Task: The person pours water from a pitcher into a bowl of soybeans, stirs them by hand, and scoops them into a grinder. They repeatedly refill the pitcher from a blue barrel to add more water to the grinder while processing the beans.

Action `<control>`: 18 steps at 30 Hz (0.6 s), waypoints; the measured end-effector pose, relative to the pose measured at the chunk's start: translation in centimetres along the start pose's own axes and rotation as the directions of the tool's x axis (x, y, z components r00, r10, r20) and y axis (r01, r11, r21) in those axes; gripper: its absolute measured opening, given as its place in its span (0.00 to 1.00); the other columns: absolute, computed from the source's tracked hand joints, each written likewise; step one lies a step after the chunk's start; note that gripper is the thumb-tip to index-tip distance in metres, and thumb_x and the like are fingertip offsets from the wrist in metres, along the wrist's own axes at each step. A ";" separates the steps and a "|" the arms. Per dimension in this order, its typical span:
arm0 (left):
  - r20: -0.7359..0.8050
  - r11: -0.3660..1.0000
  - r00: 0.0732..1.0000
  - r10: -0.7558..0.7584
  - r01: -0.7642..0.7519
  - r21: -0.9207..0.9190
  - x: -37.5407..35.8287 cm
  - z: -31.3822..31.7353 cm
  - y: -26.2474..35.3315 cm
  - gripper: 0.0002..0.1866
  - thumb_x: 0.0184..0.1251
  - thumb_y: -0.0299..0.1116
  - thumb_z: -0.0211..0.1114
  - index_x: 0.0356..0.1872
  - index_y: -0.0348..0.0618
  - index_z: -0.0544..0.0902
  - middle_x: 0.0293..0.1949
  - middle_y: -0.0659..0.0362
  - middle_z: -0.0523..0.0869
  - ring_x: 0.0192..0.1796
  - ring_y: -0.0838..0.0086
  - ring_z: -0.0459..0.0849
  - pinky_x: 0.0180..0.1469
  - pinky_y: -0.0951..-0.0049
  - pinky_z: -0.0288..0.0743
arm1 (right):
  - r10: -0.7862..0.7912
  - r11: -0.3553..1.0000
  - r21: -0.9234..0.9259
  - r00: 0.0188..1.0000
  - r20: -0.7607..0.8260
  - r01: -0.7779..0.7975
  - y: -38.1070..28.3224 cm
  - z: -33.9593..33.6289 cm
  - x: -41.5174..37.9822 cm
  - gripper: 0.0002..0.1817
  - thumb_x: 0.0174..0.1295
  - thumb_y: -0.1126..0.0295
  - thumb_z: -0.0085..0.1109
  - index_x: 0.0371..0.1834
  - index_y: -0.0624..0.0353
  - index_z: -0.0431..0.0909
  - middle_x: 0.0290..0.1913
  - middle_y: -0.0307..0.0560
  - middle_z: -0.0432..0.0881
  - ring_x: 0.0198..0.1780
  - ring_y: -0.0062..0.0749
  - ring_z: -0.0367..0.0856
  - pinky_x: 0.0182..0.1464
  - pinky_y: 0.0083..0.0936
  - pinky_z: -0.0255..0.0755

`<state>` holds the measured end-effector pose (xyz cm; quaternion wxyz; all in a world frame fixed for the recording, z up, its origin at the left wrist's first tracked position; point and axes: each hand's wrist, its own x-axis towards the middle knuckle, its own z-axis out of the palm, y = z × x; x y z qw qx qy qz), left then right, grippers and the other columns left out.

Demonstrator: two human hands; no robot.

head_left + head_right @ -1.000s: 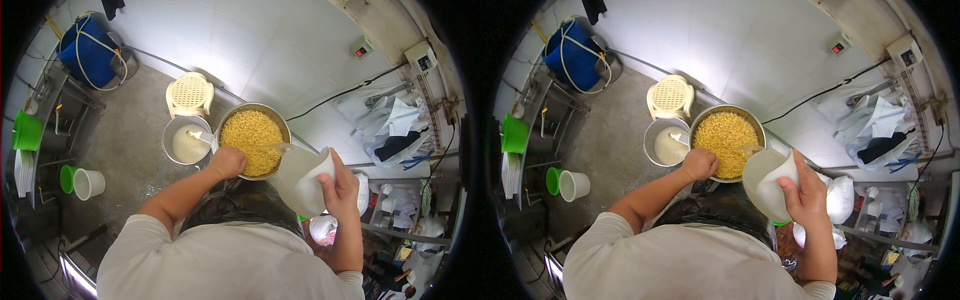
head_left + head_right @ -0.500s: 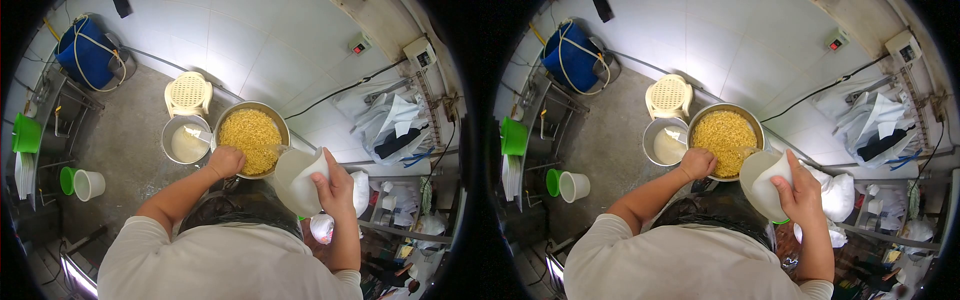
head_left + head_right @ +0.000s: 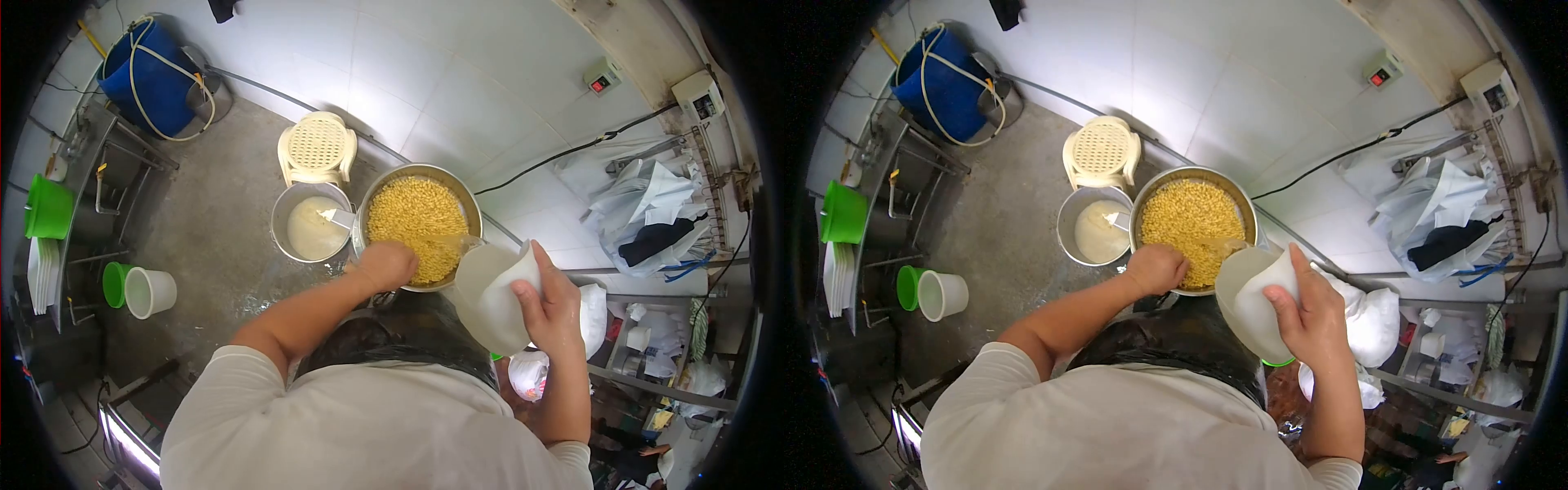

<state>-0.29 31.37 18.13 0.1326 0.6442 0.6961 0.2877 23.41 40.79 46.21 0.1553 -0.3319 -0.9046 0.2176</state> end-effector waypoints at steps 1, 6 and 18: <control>-0.001 1.000 1.000 0.003 -0.003 -0.001 0.0 0.0 -0.1 0.18 0.74 0.42 0.65 0.25 0.42 0.87 0.27 0.48 0.87 0.33 0.49 0.88 0.38 0.49 0.83 | -0.015 1.000 -0.009 1.000 -0.006 0.015 0.0 0.0 0.1 0.36 0.72 0.58 0.72 0.74 0.72 0.75 0.50 0.68 0.89 0.49 0.59 0.91 0.55 0.41 0.83; -0.064 0.999 0.997 0.050 -0.049 0.006 -0.1 0.3 -0.2 0.18 0.74 0.42 0.65 0.24 0.43 0.87 0.25 0.49 0.86 0.31 0.49 0.88 0.37 0.49 0.83 | -0.012 1.000 -0.013 1.000 0.012 0.012 0.1 -0.1 0.5 0.36 0.72 0.57 0.72 0.75 0.71 0.75 0.48 0.67 0.89 0.47 0.59 0.89 0.54 0.41 0.82; 0.001 1.000 1.000 0.020 -0.020 -0.019 -0.4 0.0 -0.5 0.19 0.76 0.43 0.63 0.27 0.44 0.88 0.29 0.49 0.89 0.34 0.49 0.89 0.40 0.49 0.85 | 0.013 0.999 -0.032 0.998 0.066 -0.011 -0.7 -0.1 1.1 0.36 0.73 0.54 0.71 0.75 0.71 0.75 0.49 0.69 0.89 0.48 0.61 0.89 0.54 0.42 0.82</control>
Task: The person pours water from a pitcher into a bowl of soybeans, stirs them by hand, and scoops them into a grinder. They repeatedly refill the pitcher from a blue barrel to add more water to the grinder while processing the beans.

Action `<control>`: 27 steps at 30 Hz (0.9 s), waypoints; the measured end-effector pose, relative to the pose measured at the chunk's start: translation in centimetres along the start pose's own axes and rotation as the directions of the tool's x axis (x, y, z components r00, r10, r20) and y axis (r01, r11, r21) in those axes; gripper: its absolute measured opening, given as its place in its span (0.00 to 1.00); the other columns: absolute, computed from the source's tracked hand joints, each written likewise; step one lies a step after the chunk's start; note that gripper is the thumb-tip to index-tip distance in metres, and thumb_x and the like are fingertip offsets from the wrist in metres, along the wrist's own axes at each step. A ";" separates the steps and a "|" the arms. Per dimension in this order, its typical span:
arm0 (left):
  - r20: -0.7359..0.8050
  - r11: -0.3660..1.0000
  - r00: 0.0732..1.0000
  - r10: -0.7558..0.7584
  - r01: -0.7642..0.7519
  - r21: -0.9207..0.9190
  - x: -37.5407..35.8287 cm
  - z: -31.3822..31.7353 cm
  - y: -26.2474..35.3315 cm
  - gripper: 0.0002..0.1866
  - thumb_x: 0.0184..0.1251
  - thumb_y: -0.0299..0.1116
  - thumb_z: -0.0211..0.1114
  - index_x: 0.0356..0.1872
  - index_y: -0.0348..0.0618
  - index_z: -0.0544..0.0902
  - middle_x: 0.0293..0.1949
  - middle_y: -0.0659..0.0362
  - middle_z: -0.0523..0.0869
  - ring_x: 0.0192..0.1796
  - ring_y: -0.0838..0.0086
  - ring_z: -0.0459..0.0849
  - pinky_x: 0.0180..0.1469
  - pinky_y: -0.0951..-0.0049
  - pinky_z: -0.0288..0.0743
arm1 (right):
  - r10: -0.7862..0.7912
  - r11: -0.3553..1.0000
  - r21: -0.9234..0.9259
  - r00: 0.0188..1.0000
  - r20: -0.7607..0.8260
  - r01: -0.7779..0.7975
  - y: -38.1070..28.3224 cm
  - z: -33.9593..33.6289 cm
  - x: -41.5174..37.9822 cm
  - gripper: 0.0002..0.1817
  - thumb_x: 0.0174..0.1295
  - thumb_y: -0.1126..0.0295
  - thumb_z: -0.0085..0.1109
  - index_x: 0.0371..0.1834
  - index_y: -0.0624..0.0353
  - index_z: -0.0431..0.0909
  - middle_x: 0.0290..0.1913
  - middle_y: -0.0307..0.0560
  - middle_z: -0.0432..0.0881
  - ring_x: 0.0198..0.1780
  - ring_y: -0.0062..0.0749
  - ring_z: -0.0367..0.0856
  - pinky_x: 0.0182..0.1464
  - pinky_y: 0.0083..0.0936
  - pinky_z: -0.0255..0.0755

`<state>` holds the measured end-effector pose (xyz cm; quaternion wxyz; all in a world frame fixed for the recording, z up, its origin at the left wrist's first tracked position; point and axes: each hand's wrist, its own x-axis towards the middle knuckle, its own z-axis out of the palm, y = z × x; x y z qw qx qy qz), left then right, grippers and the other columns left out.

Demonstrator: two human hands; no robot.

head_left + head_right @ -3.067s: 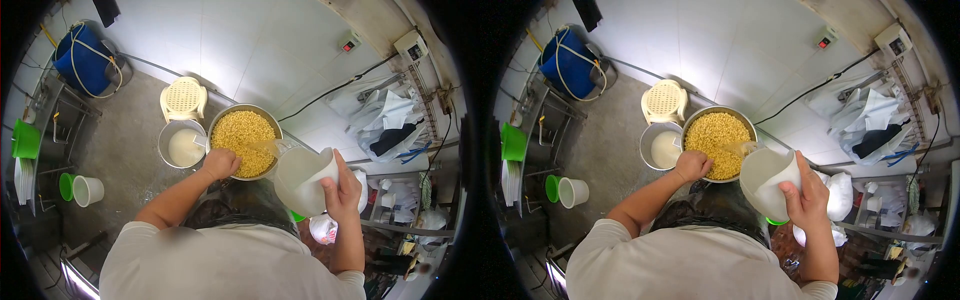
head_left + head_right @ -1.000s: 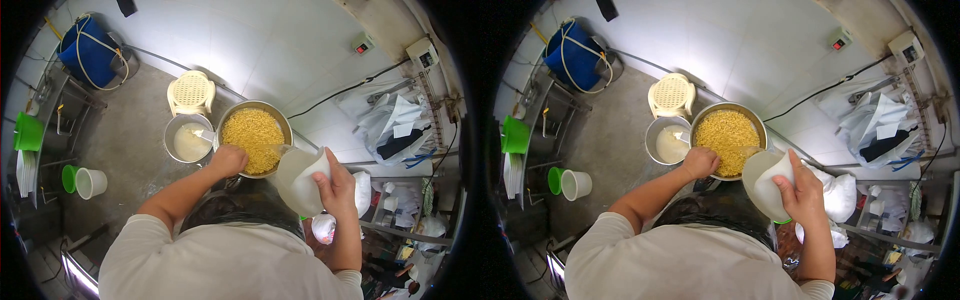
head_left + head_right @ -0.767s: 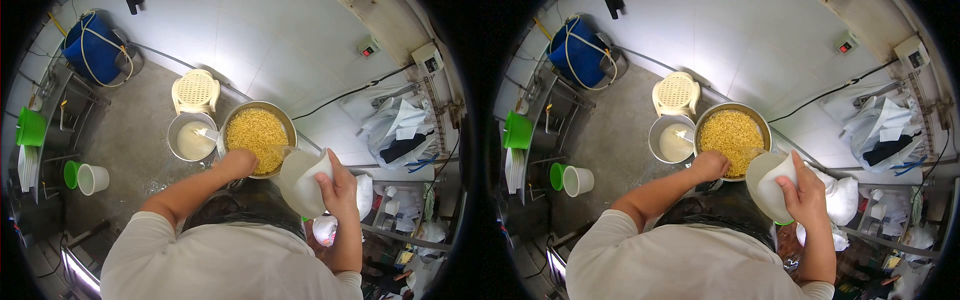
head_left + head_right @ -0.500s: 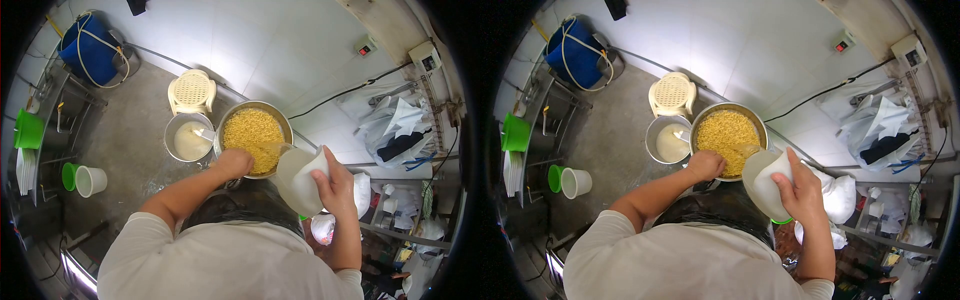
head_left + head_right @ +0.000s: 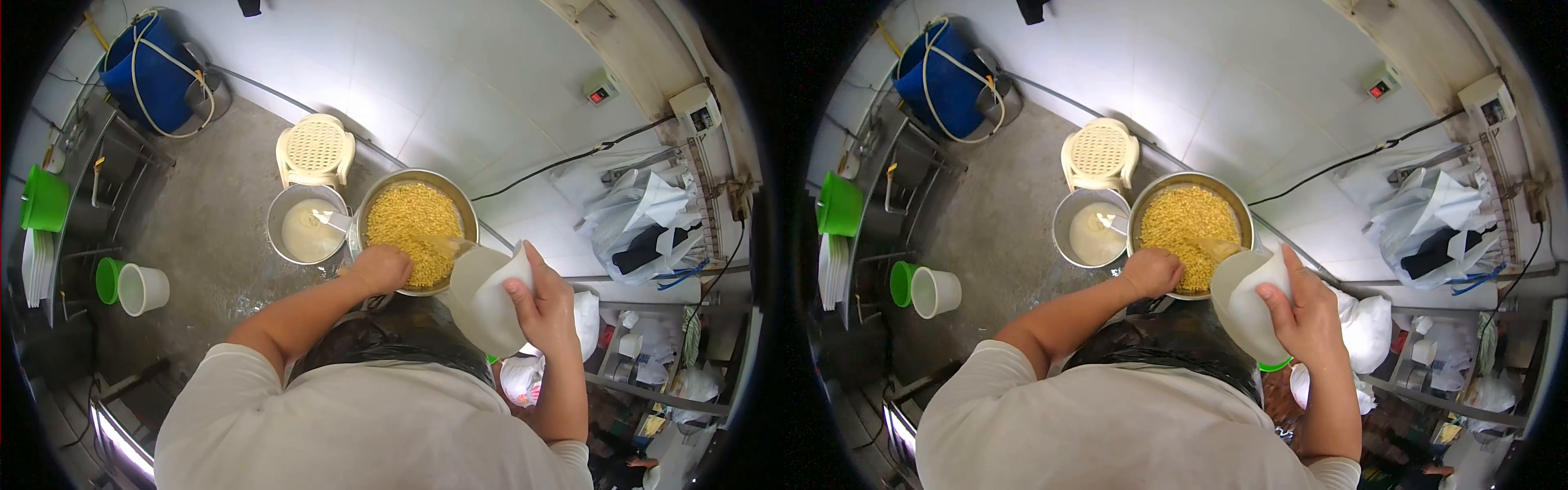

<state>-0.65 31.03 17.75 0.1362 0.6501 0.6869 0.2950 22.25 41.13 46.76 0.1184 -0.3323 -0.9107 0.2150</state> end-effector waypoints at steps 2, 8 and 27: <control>0.032 1.000 0.999 -0.019 0.019 0.013 0.1 0.0 0.1 0.19 0.76 0.43 0.62 0.27 0.44 0.89 0.30 0.49 0.89 0.34 0.49 0.90 0.41 0.49 0.85 | 0.005 1.000 -0.003 1.000 0.010 -0.005 -0.1 0.1 0.1 0.36 0.73 0.54 0.70 0.74 0.72 0.75 0.49 0.69 0.89 0.49 0.61 0.90 0.55 0.42 0.82; 0.057 0.999 0.998 -0.038 0.036 0.026 -0.1 -0.9 0.5 0.19 0.77 0.44 0.62 0.29 0.44 0.89 0.30 0.50 0.90 0.36 0.50 0.90 0.42 0.50 0.86 | 0.049 0.999 0.022 0.999 -0.007 -0.049 -0.1 0.7 0.2 0.36 0.73 0.55 0.70 0.74 0.73 0.76 0.47 0.71 0.89 0.46 0.60 0.91 0.53 0.41 0.82; -0.015 0.999 1.000 -0.005 0.006 0.046 0.2 -0.2 0.4 0.17 0.74 0.43 0.65 0.28 0.44 0.88 0.30 0.50 0.89 0.36 0.51 0.89 0.41 0.51 0.84 | 0.084 0.996 0.012 0.996 0.038 -0.085 0.6 1.3 0.2 0.36 0.74 0.55 0.70 0.75 0.73 0.74 0.50 0.72 0.88 0.48 0.64 0.89 0.54 0.43 0.81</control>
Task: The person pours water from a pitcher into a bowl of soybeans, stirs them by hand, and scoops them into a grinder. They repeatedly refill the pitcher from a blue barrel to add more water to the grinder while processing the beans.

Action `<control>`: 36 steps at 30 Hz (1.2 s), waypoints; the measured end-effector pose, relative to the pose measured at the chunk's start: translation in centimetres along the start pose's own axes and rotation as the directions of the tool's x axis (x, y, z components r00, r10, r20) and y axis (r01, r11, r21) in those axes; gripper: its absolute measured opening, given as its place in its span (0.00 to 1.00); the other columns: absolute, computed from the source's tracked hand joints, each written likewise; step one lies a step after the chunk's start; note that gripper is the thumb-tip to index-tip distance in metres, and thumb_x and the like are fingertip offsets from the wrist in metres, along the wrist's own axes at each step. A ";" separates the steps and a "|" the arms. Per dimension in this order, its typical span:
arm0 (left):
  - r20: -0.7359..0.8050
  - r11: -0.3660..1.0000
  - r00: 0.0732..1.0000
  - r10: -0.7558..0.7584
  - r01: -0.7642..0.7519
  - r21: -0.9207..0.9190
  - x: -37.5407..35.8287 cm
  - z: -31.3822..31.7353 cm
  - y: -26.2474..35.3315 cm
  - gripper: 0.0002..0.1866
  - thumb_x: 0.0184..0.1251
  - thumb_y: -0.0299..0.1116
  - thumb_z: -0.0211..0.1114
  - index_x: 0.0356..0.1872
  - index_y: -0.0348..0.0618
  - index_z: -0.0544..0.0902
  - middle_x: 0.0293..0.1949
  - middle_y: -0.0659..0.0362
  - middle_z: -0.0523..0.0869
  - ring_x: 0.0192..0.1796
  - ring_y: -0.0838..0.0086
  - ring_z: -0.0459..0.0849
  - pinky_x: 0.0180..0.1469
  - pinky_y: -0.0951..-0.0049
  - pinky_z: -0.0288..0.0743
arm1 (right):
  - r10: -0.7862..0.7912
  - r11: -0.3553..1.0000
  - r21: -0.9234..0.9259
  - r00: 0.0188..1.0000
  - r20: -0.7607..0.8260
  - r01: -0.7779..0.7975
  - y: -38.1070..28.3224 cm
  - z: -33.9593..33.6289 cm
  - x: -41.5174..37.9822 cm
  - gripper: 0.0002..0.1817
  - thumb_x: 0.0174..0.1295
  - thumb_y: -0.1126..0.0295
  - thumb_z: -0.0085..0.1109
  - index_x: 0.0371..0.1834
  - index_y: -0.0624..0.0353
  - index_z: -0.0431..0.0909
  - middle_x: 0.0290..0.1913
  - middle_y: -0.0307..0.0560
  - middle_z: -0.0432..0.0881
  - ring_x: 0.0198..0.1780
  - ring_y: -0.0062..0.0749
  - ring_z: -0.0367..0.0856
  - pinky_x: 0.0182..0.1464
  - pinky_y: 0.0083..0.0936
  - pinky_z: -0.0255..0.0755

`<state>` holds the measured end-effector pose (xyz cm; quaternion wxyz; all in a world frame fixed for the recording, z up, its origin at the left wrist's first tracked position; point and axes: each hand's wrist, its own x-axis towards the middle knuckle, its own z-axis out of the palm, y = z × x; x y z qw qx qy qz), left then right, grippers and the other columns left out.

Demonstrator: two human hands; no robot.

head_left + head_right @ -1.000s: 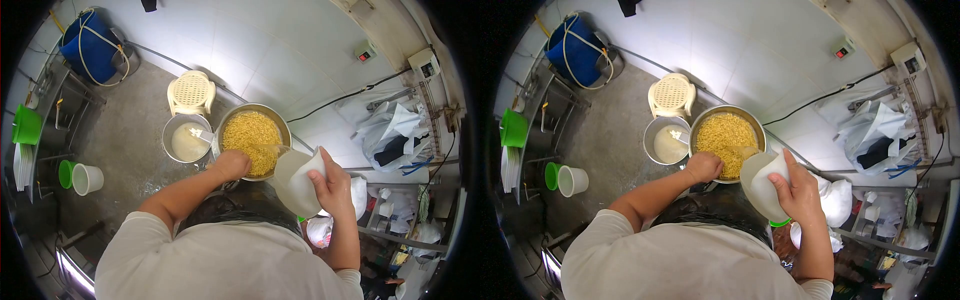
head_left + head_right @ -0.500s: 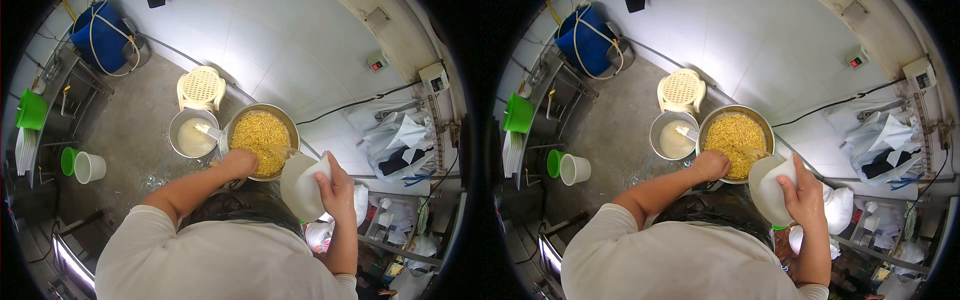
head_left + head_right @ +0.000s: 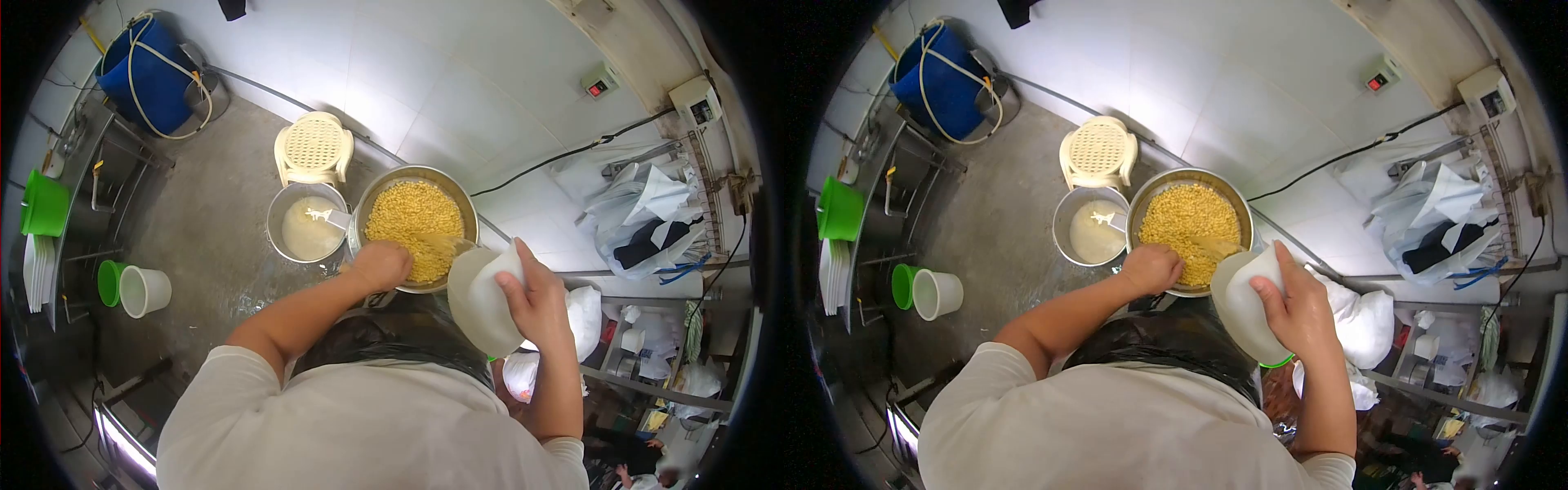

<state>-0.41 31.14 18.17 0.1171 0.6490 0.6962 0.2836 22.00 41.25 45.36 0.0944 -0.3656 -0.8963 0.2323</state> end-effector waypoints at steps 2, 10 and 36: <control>0.003 1.000 1.000 0.004 -0.004 0.001 0.0 0.1 -0.2 0.17 0.74 0.43 0.65 0.28 0.44 0.88 0.30 0.50 0.88 0.35 0.51 0.89 0.40 0.50 0.84 | -0.029 1.000 0.007 0.999 -0.019 0.029 0.2 0.2 0.0 0.36 0.74 0.55 0.70 0.75 0.73 0.74 0.50 0.72 0.88 0.48 0.64 0.89 0.54 0.43 0.81; 0.013 1.000 1.000 -0.021 0.021 0.002 -0.1 0.8 -0.4 0.17 0.75 0.43 0.64 0.28 0.43 0.87 0.29 0.49 0.88 0.34 0.50 0.89 0.39 0.50 0.84 | -0.062 0.998 -0.014 0.998 -0.016 0.062 0.2 0.1 0.0 0.36 0.74 0.55 0.69 0.74 0.73 0.74 0.51 0.72 0.88 0.50 0.66 0.89 0.55 0.44 0.81; 0.155 0.996 0.984 -0.085 0.083 0.019 0.4 -0.4 0.2 0.20 0.78 0.45 0.59 0.31 0.42 0.89 0.32 0.48 0.90 0.38 0.49 0.90 0.44 0.50 0.85 | -0.023 1.000 -0.017 1.000 0.009 0.023 0.5 -0.2 0.5 0.37 0.75 0.52 0.68 0.74 0.75 0.74 0.49 0.76 0.87 0.50 0.69 0.88 0.55 0.47 0.80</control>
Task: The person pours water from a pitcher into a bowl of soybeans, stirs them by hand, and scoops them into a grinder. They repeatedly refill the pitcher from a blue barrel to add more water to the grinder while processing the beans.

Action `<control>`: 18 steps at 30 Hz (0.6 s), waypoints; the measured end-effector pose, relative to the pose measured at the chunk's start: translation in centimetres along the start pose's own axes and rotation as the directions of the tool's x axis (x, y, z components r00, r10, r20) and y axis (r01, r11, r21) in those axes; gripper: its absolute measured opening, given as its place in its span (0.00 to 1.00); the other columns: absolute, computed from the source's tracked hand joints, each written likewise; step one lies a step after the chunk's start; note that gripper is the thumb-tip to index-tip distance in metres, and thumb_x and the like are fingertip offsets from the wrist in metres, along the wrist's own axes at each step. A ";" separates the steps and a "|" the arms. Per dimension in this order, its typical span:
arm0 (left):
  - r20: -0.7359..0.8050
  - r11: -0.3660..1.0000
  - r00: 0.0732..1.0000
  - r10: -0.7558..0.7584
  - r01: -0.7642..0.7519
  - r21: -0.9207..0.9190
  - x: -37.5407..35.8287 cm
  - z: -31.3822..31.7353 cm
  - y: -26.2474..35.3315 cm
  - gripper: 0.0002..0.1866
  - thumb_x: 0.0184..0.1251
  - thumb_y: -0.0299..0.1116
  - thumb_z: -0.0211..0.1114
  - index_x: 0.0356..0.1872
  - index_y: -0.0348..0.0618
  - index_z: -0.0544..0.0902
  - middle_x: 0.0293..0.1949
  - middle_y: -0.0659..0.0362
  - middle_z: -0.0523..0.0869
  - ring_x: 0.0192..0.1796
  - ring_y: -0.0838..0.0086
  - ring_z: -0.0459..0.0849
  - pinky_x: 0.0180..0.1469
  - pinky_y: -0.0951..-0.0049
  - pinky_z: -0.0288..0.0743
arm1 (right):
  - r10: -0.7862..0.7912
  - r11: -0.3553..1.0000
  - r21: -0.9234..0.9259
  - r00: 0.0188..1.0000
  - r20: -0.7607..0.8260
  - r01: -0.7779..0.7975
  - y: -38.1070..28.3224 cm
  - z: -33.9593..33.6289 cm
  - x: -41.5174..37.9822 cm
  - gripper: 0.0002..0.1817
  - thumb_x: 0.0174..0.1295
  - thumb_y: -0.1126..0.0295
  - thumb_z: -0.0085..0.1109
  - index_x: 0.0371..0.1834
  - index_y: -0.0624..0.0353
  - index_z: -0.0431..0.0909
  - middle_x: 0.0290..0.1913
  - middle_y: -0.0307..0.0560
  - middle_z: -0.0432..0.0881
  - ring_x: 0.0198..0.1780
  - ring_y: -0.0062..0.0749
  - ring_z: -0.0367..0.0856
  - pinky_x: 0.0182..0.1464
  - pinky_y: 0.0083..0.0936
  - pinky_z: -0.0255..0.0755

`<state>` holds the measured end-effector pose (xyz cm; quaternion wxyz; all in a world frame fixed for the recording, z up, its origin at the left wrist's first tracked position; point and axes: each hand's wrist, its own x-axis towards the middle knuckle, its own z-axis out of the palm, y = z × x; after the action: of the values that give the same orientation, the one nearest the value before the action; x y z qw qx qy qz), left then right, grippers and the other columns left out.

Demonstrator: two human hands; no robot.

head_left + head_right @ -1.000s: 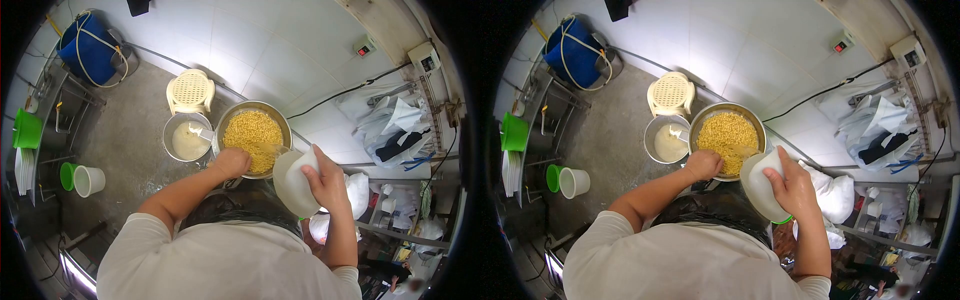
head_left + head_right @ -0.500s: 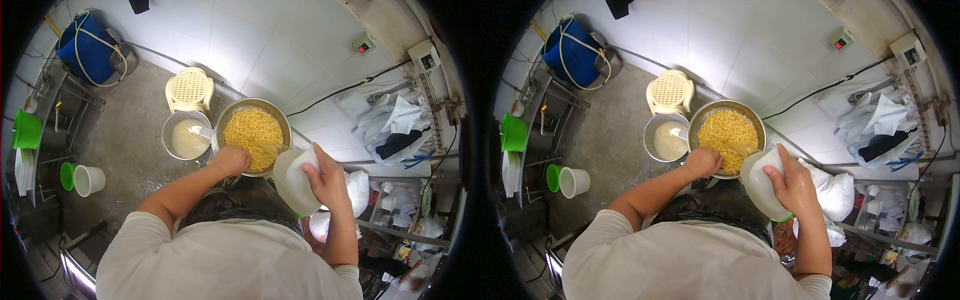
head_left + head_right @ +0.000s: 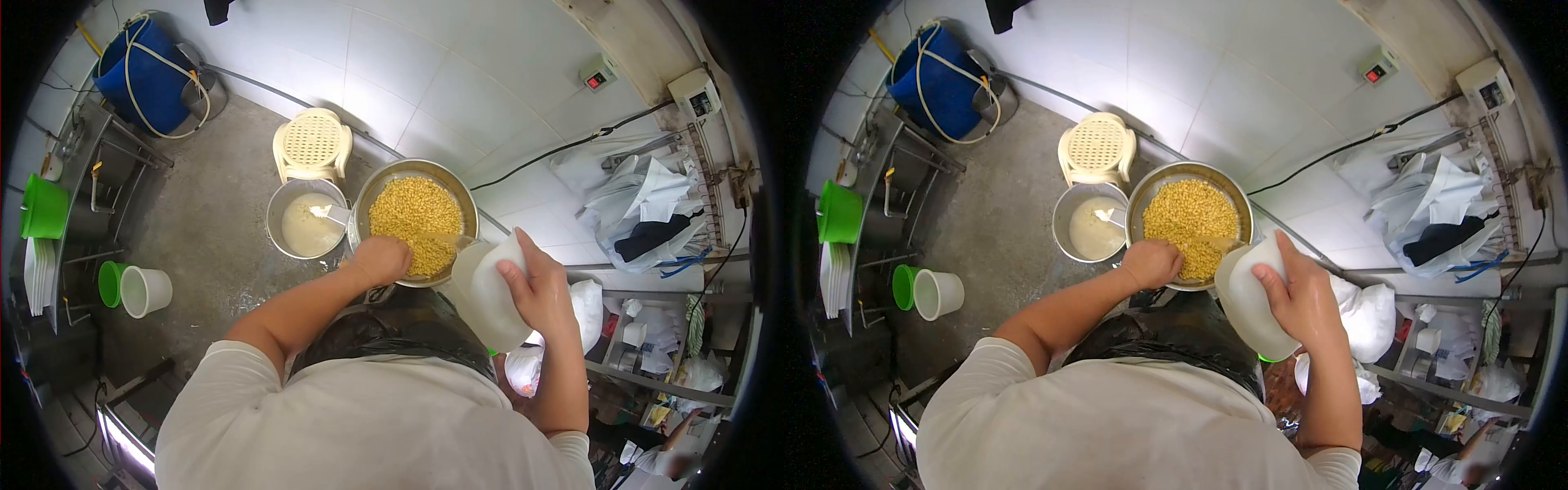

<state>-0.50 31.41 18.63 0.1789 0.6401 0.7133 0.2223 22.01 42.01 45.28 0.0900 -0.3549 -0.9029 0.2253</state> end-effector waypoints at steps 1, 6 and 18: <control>0.000 1.000 1.000 0.000 0.000 0.000 0.0 0.0 0.0 0.20 0.78 0.45 0.59 0.31 0.42 0.89 0.32 0.48 0.90 0.38 0.49 0.90 0.44 0.50 0.85 | -0.001 1.000 0.000 1.000 0.001 0.001 0.0 0.0 0.1 0.37 0.75 0.52 0.68 0.74 0.75 0.74 0.50 0.77 0.86 0.52 0.70 0.88 0.56 0.47 0.80; 0.006 1.000 1.000 0.010 -0.010 0.004 0.0 0.0 -0.1 0.20 0.79 0.45 0.59 0.31 0.42 0.89 0.32 0.47 0.90 0.38 0.49 0.91 0.45 0.49 0.85 | 0.023 1.000 0.015 1.000 0.011 -0.023 -0.3 0.0 0.2 0.37 0.75 0.52 0.68 0.74 0.75 0.73 0.51 0.77 0.86 0.53 0.70 0.88 0.58 0.47 0.80; 0.023 1.000 1.000 -0.018 0.018 0.019 0.0 -0.2 0.2 0.21 0.79 0.45 0.58 0.31 0.43 0.89 0.33 0.47 0.91 0.38 0.49 0.91 0.45 0.50 0.85 | 0.061 0.998 0.021 0.997 0.044 -0.062 -0.2 0.2 0.4 0.37 0.74 0.54 0.69 0.73 0.76 0.74 0.48 0.76 0.86 0.50 0.69 0.88 0.55 0.46 0.80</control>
<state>-0.48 31.40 18.92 0.1834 0.6379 0.7189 0.2065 21.49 42.07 45.22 0.0676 -0.3765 -0.8907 0.2459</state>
